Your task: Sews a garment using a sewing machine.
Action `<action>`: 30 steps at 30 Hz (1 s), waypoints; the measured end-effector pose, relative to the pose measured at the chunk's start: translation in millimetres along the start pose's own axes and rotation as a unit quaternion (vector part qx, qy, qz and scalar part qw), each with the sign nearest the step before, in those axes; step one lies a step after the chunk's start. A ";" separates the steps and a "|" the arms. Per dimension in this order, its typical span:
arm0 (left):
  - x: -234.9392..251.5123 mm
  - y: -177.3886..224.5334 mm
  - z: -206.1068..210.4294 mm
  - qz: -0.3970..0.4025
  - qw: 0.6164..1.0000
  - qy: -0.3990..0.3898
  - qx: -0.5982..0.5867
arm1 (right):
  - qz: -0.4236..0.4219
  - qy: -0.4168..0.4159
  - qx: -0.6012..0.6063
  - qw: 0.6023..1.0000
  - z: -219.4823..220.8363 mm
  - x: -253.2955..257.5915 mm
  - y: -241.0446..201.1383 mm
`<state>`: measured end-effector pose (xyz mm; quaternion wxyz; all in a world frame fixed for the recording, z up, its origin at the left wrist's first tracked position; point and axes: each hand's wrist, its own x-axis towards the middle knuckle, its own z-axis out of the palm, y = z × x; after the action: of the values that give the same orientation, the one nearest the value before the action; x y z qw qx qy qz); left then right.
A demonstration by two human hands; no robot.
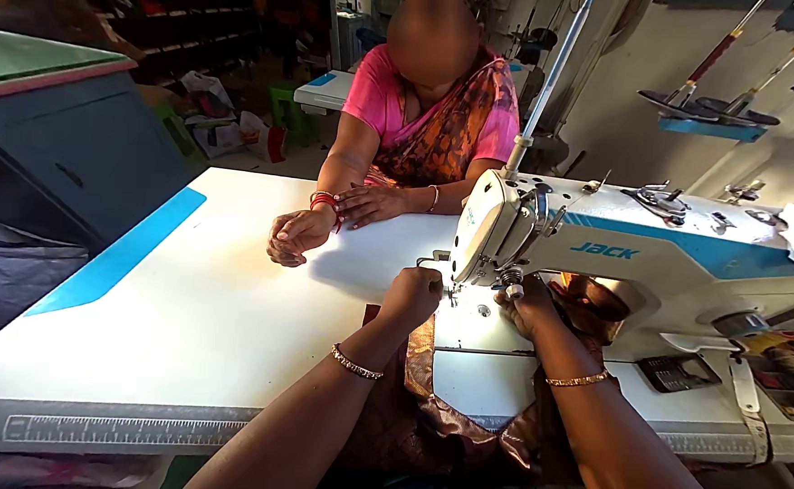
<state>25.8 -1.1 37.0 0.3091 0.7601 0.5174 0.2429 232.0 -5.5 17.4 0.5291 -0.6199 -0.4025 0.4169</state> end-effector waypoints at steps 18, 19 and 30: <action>1.0 -4.7 13.8 0.128 0.963 -0.136 0.195 | -0.209 -0.271 -0.399 0.851 -8.8 -14.9 -6.5; 0.3 -4.0 13.9 0.123 0.960 -0.136 0.211 | -0.212 -0.258 -0.403 0.852 -8.2 -13.3 -5.1; -7.5 16.6 -3.2 0.048 0.949 -0.191 0.248 | -0.187 -0.055 -0.382 0.904 1.2 -11.5 4.2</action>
<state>31.5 -11.9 50.8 0.1920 0.8687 0.4558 -0.0283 227.3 -16.4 14.2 0.2969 -0.6639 -0.6678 0.1587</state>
